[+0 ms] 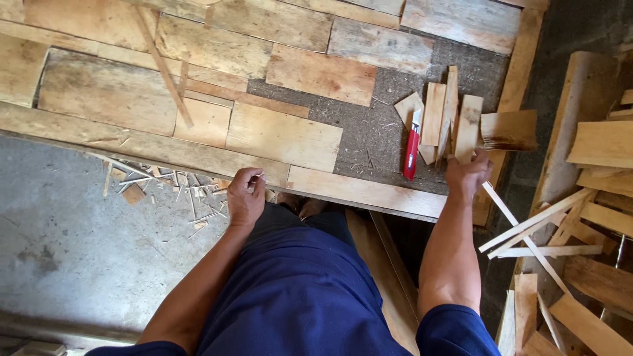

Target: Arranging and trimming thin strips of wood to create a pattern on a wooden surface using a utility knife.

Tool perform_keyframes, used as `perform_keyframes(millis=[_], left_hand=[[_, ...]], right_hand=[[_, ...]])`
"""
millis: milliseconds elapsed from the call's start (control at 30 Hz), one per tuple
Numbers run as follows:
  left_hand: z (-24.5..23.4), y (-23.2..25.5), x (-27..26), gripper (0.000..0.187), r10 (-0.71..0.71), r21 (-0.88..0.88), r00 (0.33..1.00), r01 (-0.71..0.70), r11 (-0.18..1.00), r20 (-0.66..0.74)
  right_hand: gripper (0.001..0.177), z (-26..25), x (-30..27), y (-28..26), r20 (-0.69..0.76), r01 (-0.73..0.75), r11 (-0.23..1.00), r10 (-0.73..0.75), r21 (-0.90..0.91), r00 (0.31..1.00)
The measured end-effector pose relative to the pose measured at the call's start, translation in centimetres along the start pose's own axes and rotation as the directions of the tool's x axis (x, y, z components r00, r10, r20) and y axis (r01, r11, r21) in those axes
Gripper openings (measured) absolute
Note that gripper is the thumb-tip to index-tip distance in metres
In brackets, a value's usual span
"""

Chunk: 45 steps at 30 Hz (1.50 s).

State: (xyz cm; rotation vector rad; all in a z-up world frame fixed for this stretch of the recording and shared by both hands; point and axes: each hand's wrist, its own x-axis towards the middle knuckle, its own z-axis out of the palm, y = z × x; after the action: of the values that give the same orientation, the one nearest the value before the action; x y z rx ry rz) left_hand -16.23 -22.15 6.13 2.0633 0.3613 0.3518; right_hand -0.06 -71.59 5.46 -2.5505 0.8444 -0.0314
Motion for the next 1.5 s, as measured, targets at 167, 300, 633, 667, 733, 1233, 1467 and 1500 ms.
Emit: perform_keyframes(millis=[167,300,633,667,733,1233,1467,1500], left_hand=[[0.1,0.5,0.3,0.012,-0.008,-0.038,1.0,0.008,0.999,-0.022],[0.5,1.3,0.8,0.012,-0.014,-0.087,1.0,0.013,0.996,-0.006],[3.9,3.5,2.8,0.017,0.01,-0.169,0.995,0.006,0.986,0.095],[4.8,3.2,3.1,0.02,-0.038,-0.242,0.99,0.069,0.968,0.132],[6.3,3.3,3.9,0.024,-0.08,-0.314,0.981,0.133,0.94,0.178],[7.2,2.9,1.0,0.034,-0.13,-0.137,0.928,0.188,0.973,0.349],[6.1,3.0,0.3,0.03,-0.065,-0.057,0.942,0.089,0.994,0.329],[6.0,3.0,0.4,0.029,-0.08,-0.052,0.947,0.101,0.994,0.313]], right_hand=[[0.064,0.4,-1.3,-0.7,0.004,-0.106,0.955,0.109,0.276,0.994],[0.045,3.0,-1.0,0.8,-0.144,0.071,0.997,-0.065,0.038,0.987],[0.041,2.2,-9.7,-8.7,-0.105,0.659,0.744,-0.651,0.111,0.752],[0.039,2.0,-10.5,-9.6,-0.017,0.62,0.757,-0.631,0.205,0.776],[0.038,2.1,-11.7,-10.5,0.071,0.568,0.77,-0.609,0.291,0.79],[0.055,1.5,-5.2,-4.4,-0.241,0.201,0.969,-0.164,0.14,0.957],[0.064,0.6,-2.6,-2.5,-0.266,0.061,0.993,-0.032,0.103,0.963],[0.064,0.0,-2.8,-3.2,-0.242,0.028,0.992,0.004,0.126,0.97]])
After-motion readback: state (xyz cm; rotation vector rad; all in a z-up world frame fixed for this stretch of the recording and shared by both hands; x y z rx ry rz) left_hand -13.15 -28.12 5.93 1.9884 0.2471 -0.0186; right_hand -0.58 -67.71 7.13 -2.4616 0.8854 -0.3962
